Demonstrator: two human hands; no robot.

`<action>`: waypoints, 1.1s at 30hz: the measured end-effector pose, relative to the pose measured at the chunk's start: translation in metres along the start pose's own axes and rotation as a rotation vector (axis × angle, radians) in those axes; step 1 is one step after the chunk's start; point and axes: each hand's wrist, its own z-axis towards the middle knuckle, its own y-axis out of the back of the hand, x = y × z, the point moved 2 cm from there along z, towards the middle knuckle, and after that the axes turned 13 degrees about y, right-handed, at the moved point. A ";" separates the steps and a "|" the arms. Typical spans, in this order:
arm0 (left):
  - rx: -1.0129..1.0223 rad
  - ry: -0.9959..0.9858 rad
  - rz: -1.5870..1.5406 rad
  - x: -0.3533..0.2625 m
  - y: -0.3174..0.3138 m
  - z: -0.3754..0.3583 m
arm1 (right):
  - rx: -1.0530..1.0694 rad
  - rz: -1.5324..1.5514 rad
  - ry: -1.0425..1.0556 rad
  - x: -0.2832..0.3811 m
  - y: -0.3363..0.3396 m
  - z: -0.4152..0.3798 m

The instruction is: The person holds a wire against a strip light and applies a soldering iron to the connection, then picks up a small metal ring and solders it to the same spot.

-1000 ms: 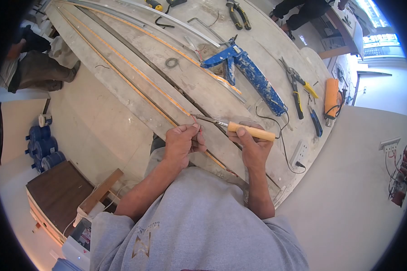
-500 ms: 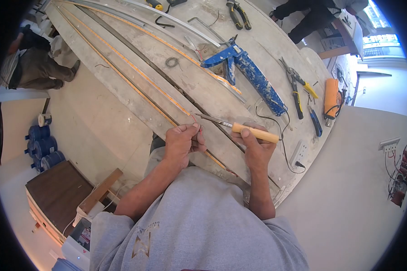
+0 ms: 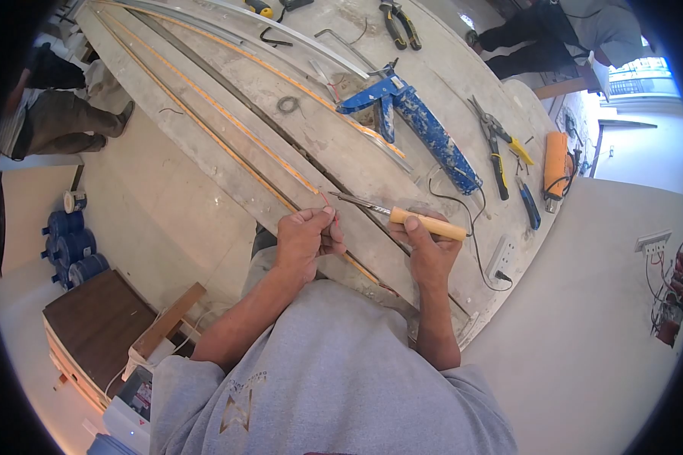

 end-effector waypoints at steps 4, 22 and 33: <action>-0.005 0.000 0.001 0.001 0.001 0.001 | -0.010 0.019 -0.009 -0.001 0.001 0.000; -0.002 -0.006 -0.004 0.000 0.000 -0.001 | 0.083 -0.073 0.071 0.000 0.008 -0.007; 0.000 0.002 0.006 0.001 0.001 0.001 | 0.286 -0.189 0.307 0.011 0.004 -0.006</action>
